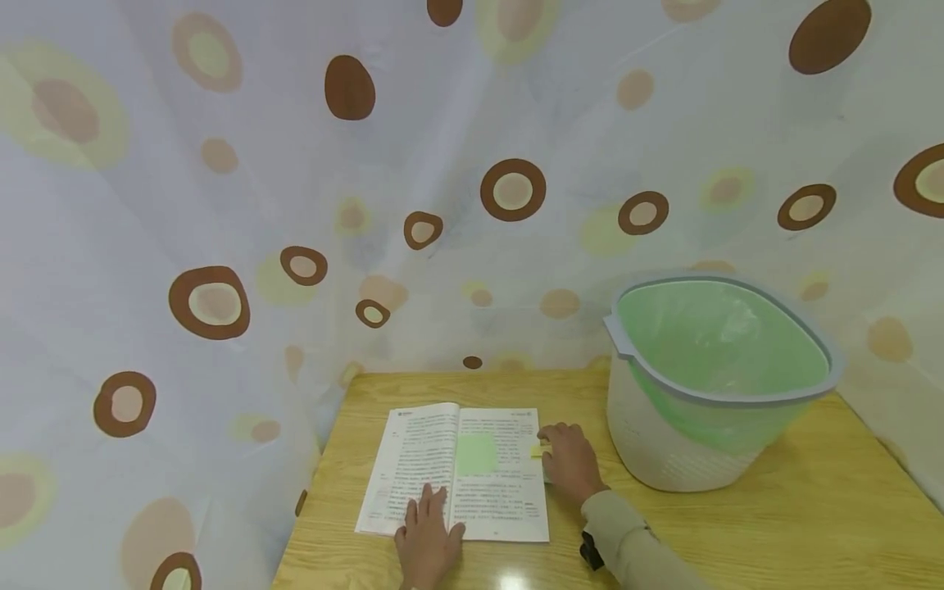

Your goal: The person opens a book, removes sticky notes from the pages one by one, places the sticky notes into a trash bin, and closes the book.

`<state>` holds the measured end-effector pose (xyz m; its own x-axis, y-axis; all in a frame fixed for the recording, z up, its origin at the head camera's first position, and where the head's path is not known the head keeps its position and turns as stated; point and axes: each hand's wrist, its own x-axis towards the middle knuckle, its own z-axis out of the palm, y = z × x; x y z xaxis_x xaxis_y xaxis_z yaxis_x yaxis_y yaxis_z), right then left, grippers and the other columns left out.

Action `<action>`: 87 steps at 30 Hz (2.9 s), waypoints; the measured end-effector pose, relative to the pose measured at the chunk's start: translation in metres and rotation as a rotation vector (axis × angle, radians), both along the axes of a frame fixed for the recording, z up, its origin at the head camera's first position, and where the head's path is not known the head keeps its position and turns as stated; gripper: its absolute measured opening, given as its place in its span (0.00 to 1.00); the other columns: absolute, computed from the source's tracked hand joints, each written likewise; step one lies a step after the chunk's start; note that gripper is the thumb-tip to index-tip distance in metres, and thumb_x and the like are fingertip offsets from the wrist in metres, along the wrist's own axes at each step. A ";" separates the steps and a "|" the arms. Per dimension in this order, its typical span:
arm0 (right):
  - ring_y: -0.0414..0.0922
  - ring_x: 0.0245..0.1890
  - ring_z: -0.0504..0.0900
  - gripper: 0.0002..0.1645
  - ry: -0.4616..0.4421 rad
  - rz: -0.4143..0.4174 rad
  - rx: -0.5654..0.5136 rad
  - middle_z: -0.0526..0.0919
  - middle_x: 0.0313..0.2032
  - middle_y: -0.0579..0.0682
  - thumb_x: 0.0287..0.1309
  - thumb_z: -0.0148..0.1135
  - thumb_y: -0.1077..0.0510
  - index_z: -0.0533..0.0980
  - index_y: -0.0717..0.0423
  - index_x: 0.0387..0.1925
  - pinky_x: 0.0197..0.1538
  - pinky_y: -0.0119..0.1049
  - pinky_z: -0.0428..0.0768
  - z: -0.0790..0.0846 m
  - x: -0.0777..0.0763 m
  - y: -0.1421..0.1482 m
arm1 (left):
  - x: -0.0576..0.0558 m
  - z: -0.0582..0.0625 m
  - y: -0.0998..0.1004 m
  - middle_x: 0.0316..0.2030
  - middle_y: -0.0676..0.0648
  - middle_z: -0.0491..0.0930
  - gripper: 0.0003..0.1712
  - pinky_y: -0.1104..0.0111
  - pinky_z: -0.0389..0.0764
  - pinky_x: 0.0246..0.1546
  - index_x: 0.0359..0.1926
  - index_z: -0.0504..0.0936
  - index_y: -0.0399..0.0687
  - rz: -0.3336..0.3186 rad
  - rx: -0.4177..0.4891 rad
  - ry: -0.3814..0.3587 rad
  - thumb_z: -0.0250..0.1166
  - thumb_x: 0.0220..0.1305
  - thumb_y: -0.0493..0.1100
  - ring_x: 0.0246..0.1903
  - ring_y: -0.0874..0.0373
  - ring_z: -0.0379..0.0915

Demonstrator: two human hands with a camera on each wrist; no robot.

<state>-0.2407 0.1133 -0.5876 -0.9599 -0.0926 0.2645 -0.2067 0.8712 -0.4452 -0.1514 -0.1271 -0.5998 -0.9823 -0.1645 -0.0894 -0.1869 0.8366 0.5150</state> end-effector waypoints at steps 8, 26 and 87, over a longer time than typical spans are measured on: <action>0.54 0.48 0.79 0.14 0.027 0.042 0.160 0.85 0.44 0.53 0.52 0.64 0.67 0.82 0.54 0.42 0.46 0.54 0.81 0.001 -0.007 -0.005 | 0.001 -0.001 0.001 0.73 0.38 0.62 0.34 0.30 0.58 0.65 0.65 0.71 0.50 0.006 -0.004 0.014 0.67 0.58 0.51 0.72 0.30 0.54; 0.55 0.46 0.79 0.10 -0.172 0.065 0.336 0.84 0.38 0.51 0.56 0.66 0.65 0.85 0.51 0.38 0.53 0.63 0.76 0.003 -0.021 -0.016 | 0.001 -0.005 -0.001 0.73 0.39 0.63 0.34 0.31 0.60 0.64 0.65 0.71 0.49 0.001 -0.017 0.037 0.65 0.58 0.51 0.71 0.31 0.55; 0.53 0.44 0.80 0.11 -0.129 0.034 0.381 0.85 0.38 0.50 0.57 0.66 0.61 0.87 0.47 0.42 0.51 0.59 0.76 -0.001 -0.020 -0.006 | 0.000 -0.006 0.003 0.73 0.39 0.62 0.35 0.31 0.58 0.65 0.67 0.70 0.49 -0.006 -0.007 0.027 0.66 0.59 0.51 0.72 0.31 0.53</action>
<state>-0.2603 0.1068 -0.5882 -0.9776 -0.1935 0.0826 -0.2022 0.9725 -0.1156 -0.1514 -0.1244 -0.6057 -0.9854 -0.1586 -0.0621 -0.1678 0.8411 0.5142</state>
